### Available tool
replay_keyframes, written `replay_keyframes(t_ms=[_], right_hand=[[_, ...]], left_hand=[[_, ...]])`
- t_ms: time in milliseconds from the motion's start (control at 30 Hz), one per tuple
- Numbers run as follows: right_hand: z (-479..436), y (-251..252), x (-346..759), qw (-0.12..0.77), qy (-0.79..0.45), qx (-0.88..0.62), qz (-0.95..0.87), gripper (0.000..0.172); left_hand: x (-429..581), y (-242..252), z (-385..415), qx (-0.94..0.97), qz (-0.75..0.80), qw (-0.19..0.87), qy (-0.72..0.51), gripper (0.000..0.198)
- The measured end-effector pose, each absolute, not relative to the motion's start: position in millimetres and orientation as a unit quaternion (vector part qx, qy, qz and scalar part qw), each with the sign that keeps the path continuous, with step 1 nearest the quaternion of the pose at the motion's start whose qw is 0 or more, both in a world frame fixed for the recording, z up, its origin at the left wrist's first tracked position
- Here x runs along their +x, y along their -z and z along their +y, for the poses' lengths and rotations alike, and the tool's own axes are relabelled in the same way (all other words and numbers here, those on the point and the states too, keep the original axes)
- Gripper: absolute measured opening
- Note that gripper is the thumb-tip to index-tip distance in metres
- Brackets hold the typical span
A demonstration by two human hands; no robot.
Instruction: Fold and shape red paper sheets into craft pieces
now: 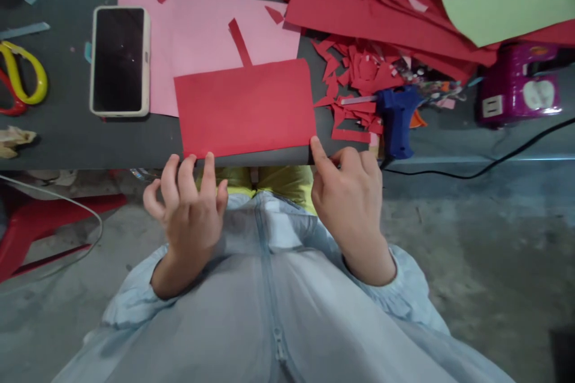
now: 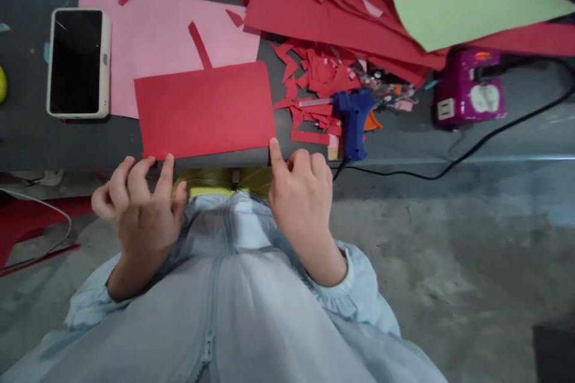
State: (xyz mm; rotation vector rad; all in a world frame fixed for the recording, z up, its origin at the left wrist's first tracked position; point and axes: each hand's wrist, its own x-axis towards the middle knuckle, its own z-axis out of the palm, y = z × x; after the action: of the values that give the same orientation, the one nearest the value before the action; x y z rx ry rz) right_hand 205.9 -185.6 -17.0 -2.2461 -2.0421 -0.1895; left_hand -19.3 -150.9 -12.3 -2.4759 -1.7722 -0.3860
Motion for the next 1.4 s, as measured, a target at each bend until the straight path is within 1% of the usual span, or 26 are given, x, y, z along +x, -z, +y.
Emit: replay_keyframes(t_ms=[233,400,500,633,733,833,900,1033,1133,1267,1400], right_hand=[[-186,16,206,0.039,0.056,-0.737,-0.672,0.049],[-187,16,205,0.04,0.072,-0.732,-0.676,0.048],[-187,17,205,0.049,0.074,-0.732,-0.676,0.047],[-184,18,208,0.077,0.075,-0.72,-0.686,0.045],[-179,16,210,0.109,0.066,-0.722,-0.68,0.038],[-171,11,212,0.12,0.061,-0.725,-0.676,0.033],[-165,7,212,0.116,0.065,-0.725,-0.676,0.03],[-151,2,204,0.121,0.049,-0.711,-0.691,0.023],[-139,2,193,0.141,0.019,-0.684,-0.716,0.022],[-120,6,181,0.176,-0.013,-0.647,-0.742,0.019],[-104,9,179,0.199,-0.039,-0.636,-0.745,0.026]], left_hand=[[-33,7,-152,-0.773,-0.623,-0.022,0.12,0.044],[-40,8,-153,-0.779,-0.618,0.017,0.104,0.045],[-43,11,-153,-0.78,-0.613,0.032,0.121,0.046],[-46,15,-146,-0.785,-0.594,0.037,0.171,0.044],[-46,16,-132,-0.81,-0.549,0.005,0.208,0.045],[-44,13,-114,-0.858,-0.476,-0.04,0.186,0.038],[-43,11,-102,-0.868,-0.466,-0.06,0.16,0.034],[-42,10,-85,-0.875,-0.457,-0.055,0.152,0.032],[-43,9,-76,-0.88,-0.447,-0.049,0.156,0.031],[-43,7,-64,-0.883,-0.438,-0.051,0.162,0.035],[-45,6,-52,-0.88,-0.435,-0.082,0.172,0.039]])
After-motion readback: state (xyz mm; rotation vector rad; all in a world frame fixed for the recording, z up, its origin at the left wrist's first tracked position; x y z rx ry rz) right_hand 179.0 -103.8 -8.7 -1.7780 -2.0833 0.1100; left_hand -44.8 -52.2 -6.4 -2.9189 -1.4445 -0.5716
